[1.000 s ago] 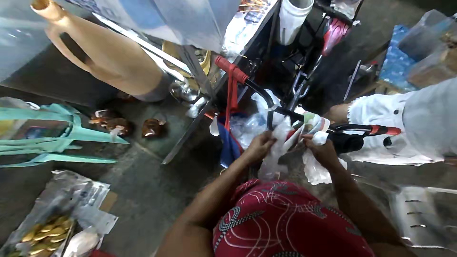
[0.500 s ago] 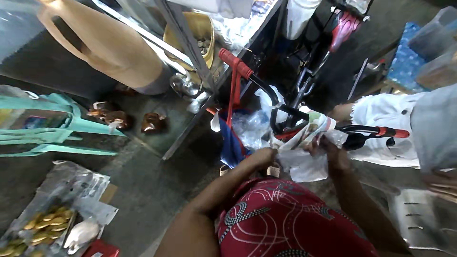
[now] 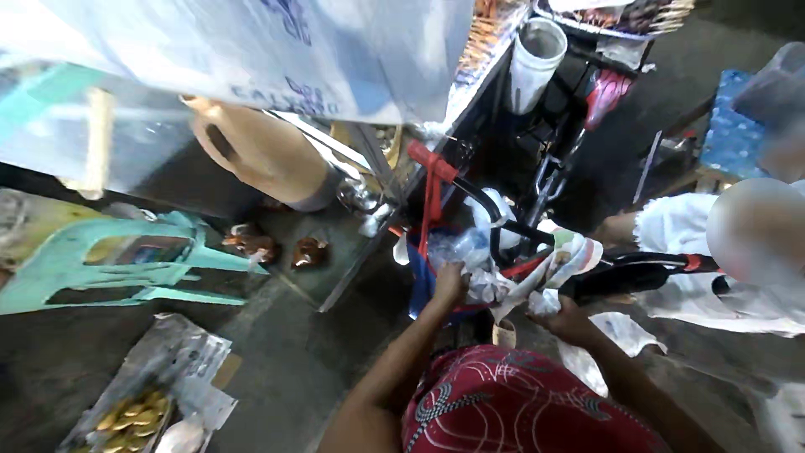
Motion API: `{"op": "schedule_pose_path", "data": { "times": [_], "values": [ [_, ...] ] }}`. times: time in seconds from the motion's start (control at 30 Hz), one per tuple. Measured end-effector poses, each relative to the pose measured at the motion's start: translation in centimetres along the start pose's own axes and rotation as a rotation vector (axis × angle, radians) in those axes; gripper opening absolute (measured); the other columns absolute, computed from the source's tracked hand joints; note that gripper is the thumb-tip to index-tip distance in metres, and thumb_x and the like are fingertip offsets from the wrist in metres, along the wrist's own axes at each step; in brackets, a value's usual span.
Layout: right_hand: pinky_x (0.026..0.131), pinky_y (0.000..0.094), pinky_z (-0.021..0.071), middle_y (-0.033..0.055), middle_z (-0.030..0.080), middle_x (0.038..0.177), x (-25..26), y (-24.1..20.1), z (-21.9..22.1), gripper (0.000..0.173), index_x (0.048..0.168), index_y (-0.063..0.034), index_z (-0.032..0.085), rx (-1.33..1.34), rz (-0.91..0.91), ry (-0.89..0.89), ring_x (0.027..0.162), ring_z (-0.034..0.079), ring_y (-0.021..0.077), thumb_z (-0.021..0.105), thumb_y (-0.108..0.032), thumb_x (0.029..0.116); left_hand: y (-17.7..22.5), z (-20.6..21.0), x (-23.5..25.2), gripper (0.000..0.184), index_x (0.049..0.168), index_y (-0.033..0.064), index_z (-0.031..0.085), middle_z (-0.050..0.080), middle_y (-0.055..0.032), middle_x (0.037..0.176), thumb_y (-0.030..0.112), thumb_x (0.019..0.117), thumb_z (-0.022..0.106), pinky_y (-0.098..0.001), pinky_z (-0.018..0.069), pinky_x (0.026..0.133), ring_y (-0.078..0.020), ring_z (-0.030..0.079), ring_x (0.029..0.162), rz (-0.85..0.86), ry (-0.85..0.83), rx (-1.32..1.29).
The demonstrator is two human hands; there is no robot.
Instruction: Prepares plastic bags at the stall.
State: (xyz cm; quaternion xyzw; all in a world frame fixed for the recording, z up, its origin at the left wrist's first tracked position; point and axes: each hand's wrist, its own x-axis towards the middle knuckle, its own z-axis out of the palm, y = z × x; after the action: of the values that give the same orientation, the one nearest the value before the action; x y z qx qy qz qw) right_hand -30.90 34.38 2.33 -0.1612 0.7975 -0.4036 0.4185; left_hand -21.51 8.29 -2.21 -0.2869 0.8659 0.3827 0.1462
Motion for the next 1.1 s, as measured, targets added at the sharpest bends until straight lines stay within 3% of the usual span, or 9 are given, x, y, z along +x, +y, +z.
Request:
{"op": "schedule_pose_path", "data": {
  "times": [0.17,0.33,0.5,0.7,0.83,0.9,0.97,1.0,1.1],
  "values": [
    [0.085,0.0352,0.0588,0.0141,0.07,0.103,0.5,-1.0,0.7,0.041,0.121,0.0064,0.063,0.032,-0.047,-0.039,0.088,0.069,0.0144,0.079,-0.015,0.0893,1.9,-4.1,-1.9,0.031,0.124,-0.0042,0.068,0.07,-0.0206,0.125,0.013,0.0988,0.063,-0.0479,0.0476,0.108,-0.0309,0.066,0.12,-0.013,0.241,-0.234],
    [0.079,0.0362,0.0605,0.0148,0.07,0.101,1.4,-1.8,1.1,0.048,0.123,0.0074,0.06,0.128,-0.021,0.016,0.083,0.069,0.0165,0.081,-0.019,0.0883,3.1,-5.6,-3.2,0.021,0.109,-0.005,0.068,0.07,-0.009,0.098,-0.009,0.0916,0.057,-0.0281,0.0553,0.076,-0.0095,0.065,0.082,0.118,0.351,-0.807],
    [0.064,0.0266,0.06,0.0017,0.07,0.081,1.4,-2.9,0.7,0.025,0.109,0.0035,0.065,0.339,-0.158,0.188,0.064,0.066,0.0064,0.072,-0.015,0.0941,3.9,-6.4,-5.1,0.032,0.115,0.0001,0.066,0.072,-0.0028,0.094,-0.014,0.0898,0.054,-0.028,0.0589,0.071,-0.0082,0.067,0.076,0.174,0.256,-1.09],
    [0.068,0.0215,0.0597,-0.0032,0.07,0.084,0.1,-5.9,-1.9,0.021,0.116,0.0026,0.061,0.438,-0.389,0.349,0.068,0.066,0.0023,0.061,-0.007,0.0979,3.5,-6.7,-5.8,0.036,0.119,-0.0006,0.068,0.073,-0.0036,0.098,-0.013,0.0891,0.053,-0.0272,0.059,0.074,-0.0073,0.068,0.08,0.263,0.118,-1.024],
    [0.089,0.0208,0.059,-0.0031,0.071,0.111,-0.5,-6.2,-2.1,0.067,0.13,0.0017,0.056,0.205,-0.688,0.224,0.098,0.068,-0.0017,0.085,-0.031,0.0793,4.3,-6.4,-5.7,0.035,0.12,0.0008,0.068,0.073,-0.0015,0.097,-0.011,0.0896,0.055,-0.0248,0.0586,0.073,-0.005,0.067,0.079,0.29,0.075,-0.988],
    [0.099,0.0287,0.0559,0.0084,0.069,0.124,-0.9,-7.4,-1.2,0.09,0.14,0.0022,0.054,-0.045,-0.725,0.217,0.112,0.066,0.0071,0.088,-0.047,0.0734,5.0,-6.1,-5.9,0.034,0.121,0.0003,0.068,0.073,-0.0007,0.098,-0.009,0.0914,0.055,-0.0227,0.0574,0.072,-0.0028,0.066,0.078,0.297,0.046,-0.924],
    [0.097,0.0462,0.0558,0.0217,0.069,0.121,-0.4,-7.7,-0.2,0.071,0.135,0.0046,0.06,-0.212,-0.771,0.241,0.11,0.069,0.0271,0.083,-0.035,0.0809,5.8,-5.6,-6.1,0.031,0.121,-0.0008,0.067,0.072,-0.0013,0.098,-0.007,0.0933,0.055,-0.0218,0.0562,0.071,-0.0016,0.064,0.077,0.318,0.007,-0.851],
    [0.092,0.0466,0.0574,0.0238,0.071,0.113,-0.3,-7.7,0.1,0.051,0.124,0.0075,0.067,-0.206,-0.754,0.274,0.103,0.07,0.0294,0.078,-0.015,0.0795,6.1,-5.4,-6.0,0.03,0.122,-0.0009,0.066,0.071,-0.0018,0.096,-0.006,0.0939,0.055,-0.0213,0.0546,0.068,-0.0013,0.062,0.073,0.318,0.005,-0.804],
    [0.087,0.0233,0.0554,0.0194,0.068,0.108,-1.2,-7.7,-0.4,0.04,0.121,0.018,0.057,-0.013,-0.457,0.4,0.096,0.066,0.008,0.063,0.001,0.0855,5.7,-5.0,-5.4,0.033,0.127,0.0009,0.066,0.071,-0.007,0.101,-0.005,0.0957,0.055,-0.026,0.0533,0.066,-0.0058,0.06,0.07,0.239,0.091,-0.74]
  ]
}}
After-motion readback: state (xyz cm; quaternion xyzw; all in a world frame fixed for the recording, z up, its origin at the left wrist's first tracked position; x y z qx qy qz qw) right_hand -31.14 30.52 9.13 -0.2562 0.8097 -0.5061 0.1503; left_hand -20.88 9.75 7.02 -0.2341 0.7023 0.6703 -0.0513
